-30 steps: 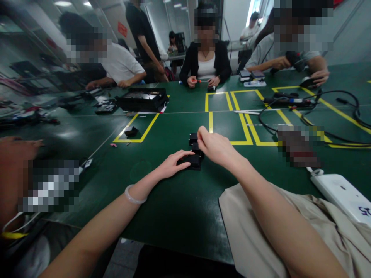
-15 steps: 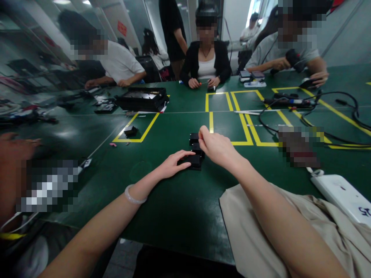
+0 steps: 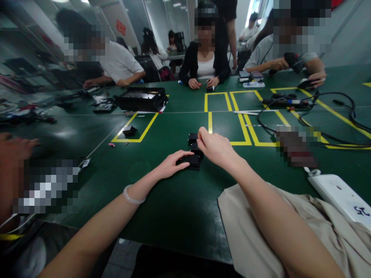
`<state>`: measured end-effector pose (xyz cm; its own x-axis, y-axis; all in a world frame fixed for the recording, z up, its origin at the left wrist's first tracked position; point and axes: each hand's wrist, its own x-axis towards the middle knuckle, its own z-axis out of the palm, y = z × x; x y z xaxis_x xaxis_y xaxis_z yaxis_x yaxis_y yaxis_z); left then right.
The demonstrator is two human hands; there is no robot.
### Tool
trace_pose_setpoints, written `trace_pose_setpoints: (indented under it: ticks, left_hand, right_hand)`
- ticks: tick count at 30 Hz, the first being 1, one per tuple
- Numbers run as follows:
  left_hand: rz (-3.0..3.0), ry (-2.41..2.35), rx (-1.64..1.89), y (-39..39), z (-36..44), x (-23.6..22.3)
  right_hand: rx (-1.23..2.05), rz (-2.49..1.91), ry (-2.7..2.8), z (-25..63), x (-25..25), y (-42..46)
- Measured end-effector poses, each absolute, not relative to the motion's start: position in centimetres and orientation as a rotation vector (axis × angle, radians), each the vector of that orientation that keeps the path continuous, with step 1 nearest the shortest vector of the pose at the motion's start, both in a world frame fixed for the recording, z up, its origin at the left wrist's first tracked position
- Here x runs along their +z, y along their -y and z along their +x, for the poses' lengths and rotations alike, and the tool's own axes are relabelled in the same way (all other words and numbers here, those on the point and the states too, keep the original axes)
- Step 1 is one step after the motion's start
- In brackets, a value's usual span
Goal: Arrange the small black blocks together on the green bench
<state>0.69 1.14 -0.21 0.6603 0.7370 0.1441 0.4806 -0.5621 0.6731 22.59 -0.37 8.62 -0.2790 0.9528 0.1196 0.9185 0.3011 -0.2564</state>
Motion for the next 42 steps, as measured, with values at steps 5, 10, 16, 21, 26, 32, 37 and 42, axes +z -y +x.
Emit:
trace_pose_setpoints:
  ticks: [5,10,16,21,26,32,37,42]
  left_hand:
    - [2.269,-0.939,0.550,-1.13,0.68,-0.21]
    - [2.273,-0.946,0.550,-1.17,0.72,-0.29]
    - [2.268,-0.944,0.555,-1.20,0.76,-0.31]
    - [2.264,-0.948,0.558,-1.14,0.76,-0.23]
    - [2.259,-0.955,0.560,-0.99,0.77,-0.13]
    - [2.248,-0.960,0.550,-0.95,0.80,0.00]
    - [2.255,-0.956,0.547,-0.99,0.81,-0.06]
    - [2.268,-0.940,0.548,-1.04,0.75,-0.18]
  right_hand:
    - [0.122,-1.732,2.323,22.40,8.43,0.27]
    - [0.167,-1.697,2.350,22.64,8.69,0.42]
    - [0.236,-1.649,2.342,22.63,8.80,0.48]
    - [0.108,-1.738,2.346,22.53,8.62,0.30]
    - [0.177,-1.670,2.373,22.85,8.62,0.32]
    - [0.176,-1.645,2.353,22.70,8.49,0.32]
    - [0.088,-1.714,2.345,22.52,8.48,0.37]
    - [0.190,-1.655,2.352,22.72,8.51,0.43]
